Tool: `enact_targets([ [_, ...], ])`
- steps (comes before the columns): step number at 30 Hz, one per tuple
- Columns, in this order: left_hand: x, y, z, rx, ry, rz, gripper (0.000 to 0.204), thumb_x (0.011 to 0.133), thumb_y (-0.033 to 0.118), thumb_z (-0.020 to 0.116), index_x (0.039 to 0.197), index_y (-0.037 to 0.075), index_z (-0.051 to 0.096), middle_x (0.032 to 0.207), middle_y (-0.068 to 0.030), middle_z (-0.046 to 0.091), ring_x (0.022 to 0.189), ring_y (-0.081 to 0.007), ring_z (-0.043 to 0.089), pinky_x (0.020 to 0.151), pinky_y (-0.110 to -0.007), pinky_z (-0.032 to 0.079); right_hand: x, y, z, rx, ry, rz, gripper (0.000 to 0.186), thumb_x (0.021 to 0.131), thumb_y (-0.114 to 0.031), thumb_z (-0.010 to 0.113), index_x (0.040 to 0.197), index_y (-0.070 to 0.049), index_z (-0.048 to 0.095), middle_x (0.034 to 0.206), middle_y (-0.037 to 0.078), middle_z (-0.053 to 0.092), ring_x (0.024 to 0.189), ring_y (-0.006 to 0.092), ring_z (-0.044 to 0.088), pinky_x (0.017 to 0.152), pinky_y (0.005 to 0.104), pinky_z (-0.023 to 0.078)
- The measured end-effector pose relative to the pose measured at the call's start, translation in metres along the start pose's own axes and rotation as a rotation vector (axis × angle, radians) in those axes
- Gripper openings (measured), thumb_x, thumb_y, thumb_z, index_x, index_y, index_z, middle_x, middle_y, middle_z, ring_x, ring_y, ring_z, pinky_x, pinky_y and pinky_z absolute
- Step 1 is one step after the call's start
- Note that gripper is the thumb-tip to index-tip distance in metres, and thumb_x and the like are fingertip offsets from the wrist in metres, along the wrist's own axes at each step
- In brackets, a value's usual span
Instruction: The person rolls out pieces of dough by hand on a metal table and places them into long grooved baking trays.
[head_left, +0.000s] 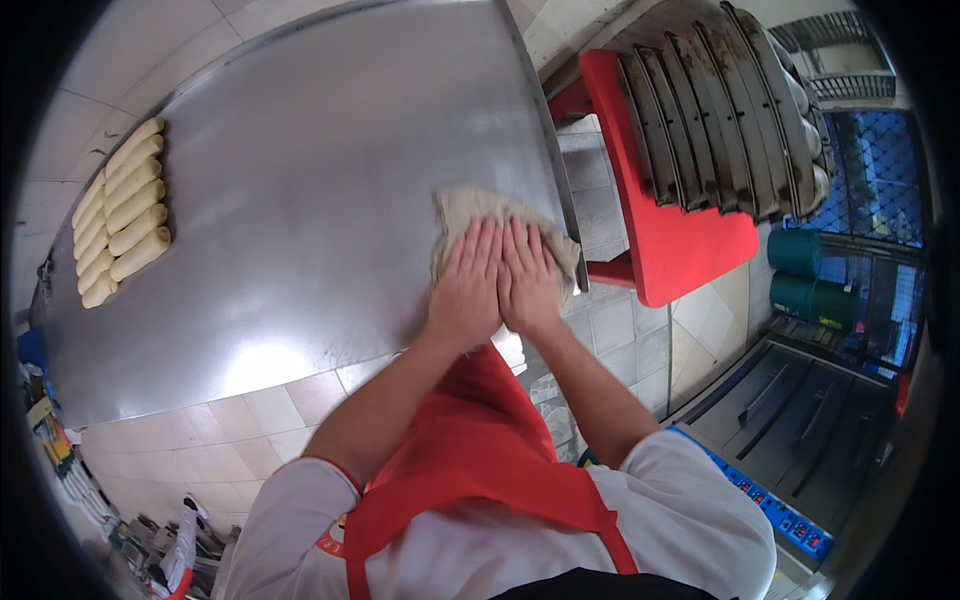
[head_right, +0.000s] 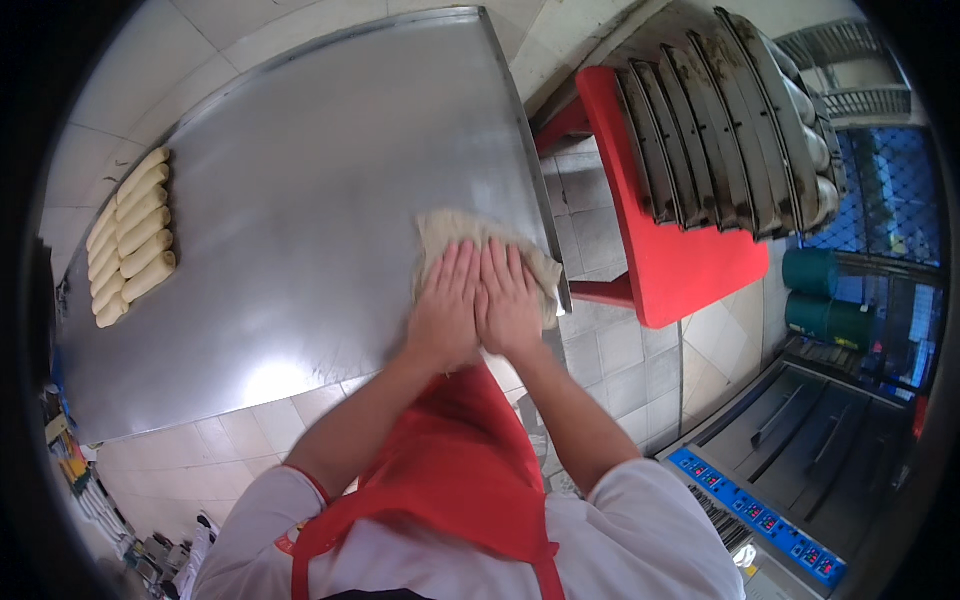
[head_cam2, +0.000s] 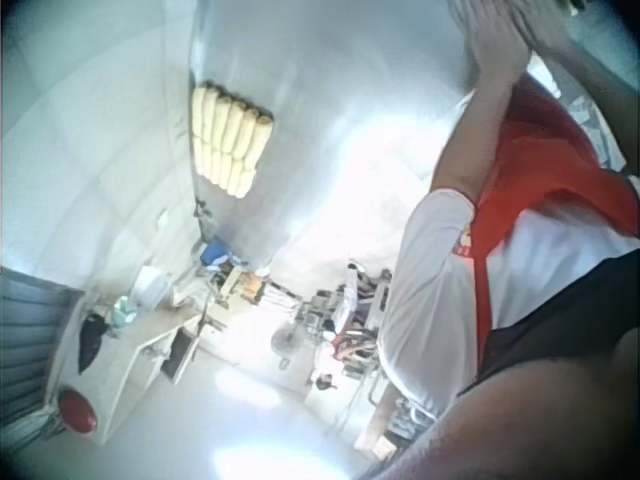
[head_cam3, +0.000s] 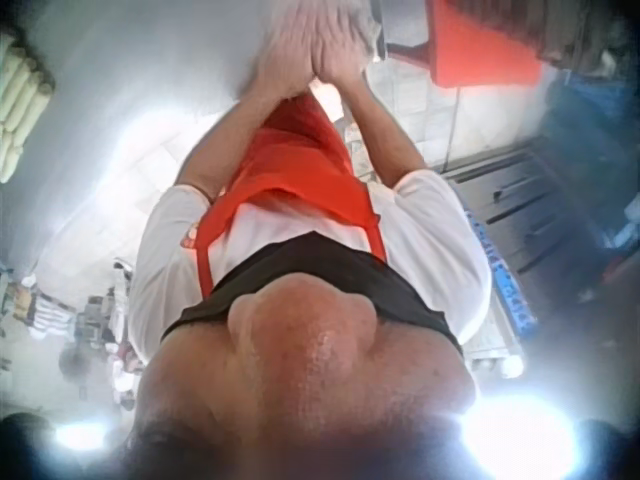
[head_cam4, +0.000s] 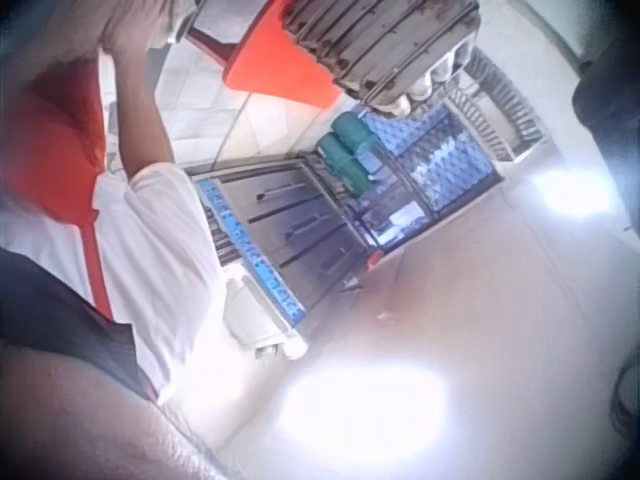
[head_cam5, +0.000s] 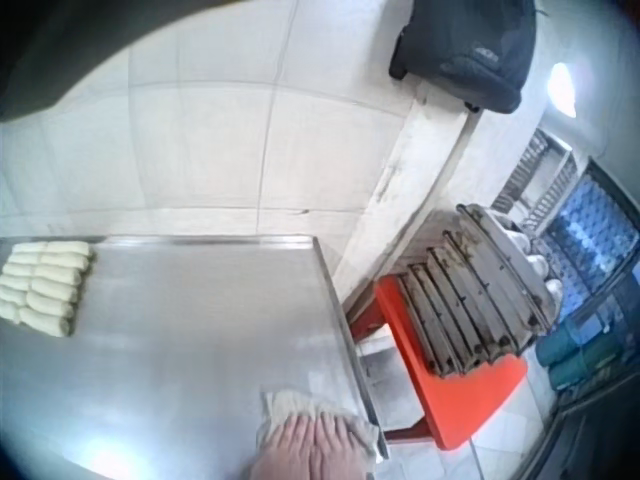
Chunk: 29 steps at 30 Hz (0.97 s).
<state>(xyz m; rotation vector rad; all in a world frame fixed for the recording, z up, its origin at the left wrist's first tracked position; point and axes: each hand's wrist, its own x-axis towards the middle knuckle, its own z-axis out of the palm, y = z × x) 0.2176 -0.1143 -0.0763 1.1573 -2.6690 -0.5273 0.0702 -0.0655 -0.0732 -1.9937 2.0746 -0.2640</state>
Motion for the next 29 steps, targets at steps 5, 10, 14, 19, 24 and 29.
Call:
enact_targets([
  [5, 0.196, -0.101, 0.0, 0.145, 0.113, -0.063, 0.066, 0.111, 0.033, 0.027, 0.168, 0.001, 0.026, 0.177, -0.0138, 0.025, 0.165, -0.0313, 0.016, 0.135, -0.045, 0.008, 0.224, 0.059, 0.0, 0.092, 0.156, -0.103, 0.061, 0.11, -0.031, 0.036, 0.163, 0.001, 0.038, 0.171, 0.022, 0.034, 0.16, 0.0442, 0.026, 0.131, 0.0467, 0.025],
  [10, 0.347, -0.219, -0.049, 0.291, 0.174, 0.006, 0.065, 0.109, 0.034, 0.033, 0.164, 0.0, 0.035, 0.174, -0.0161, 0.03, 0.163, -0.0321, 0.023, 0.134, -0.044, 0.013, 0.418, 0.049, -0.026, 0.253, 0.148, -0.047, 0.065, 0.108, -0.037, 0.035, 0.164, -0.005, 0.036, 0.175, 0.018, 0.027, 0.161, 0.0385, 0.025, 0.129, 0.0457, 0.033],
  [14, 0.38, -0.227, -0.071, 0.204, 0.119, -0.018, 0.069, 0.108, 0.039, 0.032, 0.164, -0.003, 0.034, 0.174, -0.0178, 0.029, 0.163, -0.0301, 0.023, 0.134, -0.042, 0.014, 0.474, 0.06, -0.021, 0.133, 0.32, -0.075, 0.046, 0.105, -0.033, 0.051, 0.145, -0.009, 0.055, 0.149, 0.023, 0.052, 0.138, 0.0411, 0.051, 0.119, 0.0512, 0.041],
  [19, 0.285, -0.184, -0.037, 0.319, 0.175, -0.094, 0.064, 0.11, 0.032, 0.031, 0.167, 0.003, 0.03, 0.177, -0.0137, 0.024, 0.164, -0.0313, 0.018, 0.135, -0.045, 0.012, 0.364, 0.052, -0.004, -0.066, 0.196, -0.118, 0.065, 0.108, -0.038, 0.036, 0.166, -0.007, 0.035, 0.175, 0.015, 0.027, 0.16, 0.0379, 0.027, 0.129, 0.049, 0.032],
  [24, 0.076, -0.083, -0.014, 0.173, 0.013, 0.016, 0.066, 0.111, 0.035, 0.032, 0.168, 0.003, 0.028, 0.176, -0.0145, 0.026, 0.164, -0.0318, 0.018, 0.135, -0.045, 0.01, 0.107, -0.011, 0.012, -0.179, 0.009, 0.107, 0.071, 0.105, -0.036, 0.039, 0.17, -0.01, 0.026, 0.18, 0.013, 0.016, 0.165, 0.0385, 0.013, 0.13, 0.0602, 0.016],
  [29, -0.136, -0.065, -0.021, -0.149, 0.065, -0.154, 0.071, 0.108, 0.04, 0.043, 0.169, 0.007, 0.029, 0.175, -0.0153, 0.029, 0.163, -0.031, 0.023, 0.135, -0.046, 0.008, -0.047, -0.12, 0.064, -0.07, -0.105, 0.025, 0.075, 0.104, -0.037, 0.045, 0.171, -0.011, 0.023, 0.18, 0.018, 0.008, 0.165, 0.0445, 0.002, 0.127, 0.0713, 0.0],
])
